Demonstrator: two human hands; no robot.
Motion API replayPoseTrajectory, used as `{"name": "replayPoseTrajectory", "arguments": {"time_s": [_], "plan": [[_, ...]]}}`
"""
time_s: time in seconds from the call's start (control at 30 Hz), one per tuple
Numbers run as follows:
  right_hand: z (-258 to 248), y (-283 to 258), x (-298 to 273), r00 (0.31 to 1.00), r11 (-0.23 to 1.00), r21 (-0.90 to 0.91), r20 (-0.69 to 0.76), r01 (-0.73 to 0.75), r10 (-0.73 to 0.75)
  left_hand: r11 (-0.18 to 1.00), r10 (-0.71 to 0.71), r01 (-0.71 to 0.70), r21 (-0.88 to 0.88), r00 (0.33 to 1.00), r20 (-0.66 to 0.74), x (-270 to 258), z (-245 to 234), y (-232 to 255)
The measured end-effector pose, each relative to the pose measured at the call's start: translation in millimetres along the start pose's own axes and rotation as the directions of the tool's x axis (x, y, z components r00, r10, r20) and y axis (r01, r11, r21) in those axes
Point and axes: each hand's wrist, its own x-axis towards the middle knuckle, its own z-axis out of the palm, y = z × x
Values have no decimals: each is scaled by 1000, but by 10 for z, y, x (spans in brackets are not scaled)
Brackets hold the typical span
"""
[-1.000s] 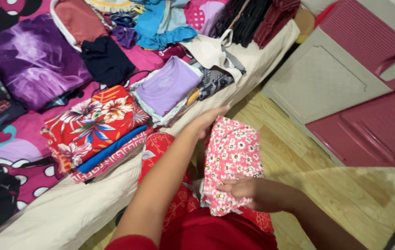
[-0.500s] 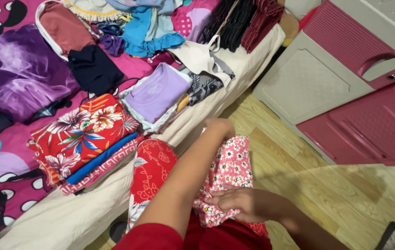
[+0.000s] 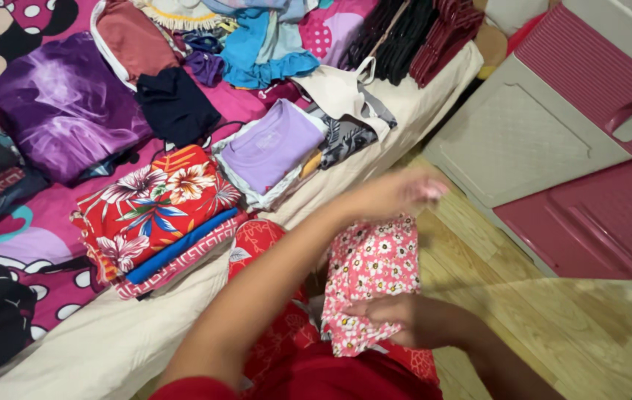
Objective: The person sits on the floor and folds various garments one by one, including a pink top, dark blue shorts, a white patterned top, a purple shirt, a pink floral top, and a blue top. Each item is smoothed and folded into a compact rectangle and placed on a growing stack on the bed.
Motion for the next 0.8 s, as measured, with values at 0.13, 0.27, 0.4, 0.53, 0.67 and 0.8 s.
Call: {"name": "replayPoseTrajectory", "arguments": {"time_s": [0.13,0.27,0.4,0.53,0.67,0.8], "plan": [[-69,65,-86,987,987,-12,21,-159,160,882,-454,325,342,779,433,-785,355,372],[-259,303,-167,937,937,65,85,-344,338,920,-378,391,24,872,311,-1249,409,371],[-666,532,-173,976,987,51,-149,-150,156,697,-366,391,-602,915,171,-1495,375,155],[-1072,654,98,794,960,54,-551,-274,258,535,-539,181,-825,825,-168,-1450,392,-61],[-947,604,394,557,734,-430,-826,-526,-85,763,-626,337,-552,599,-499,-1266,486,-235],[-503,559,624,706,675,-519,-709,-524,2,804,-584,310,-507,568,-580,-1211,510,-339]]}}
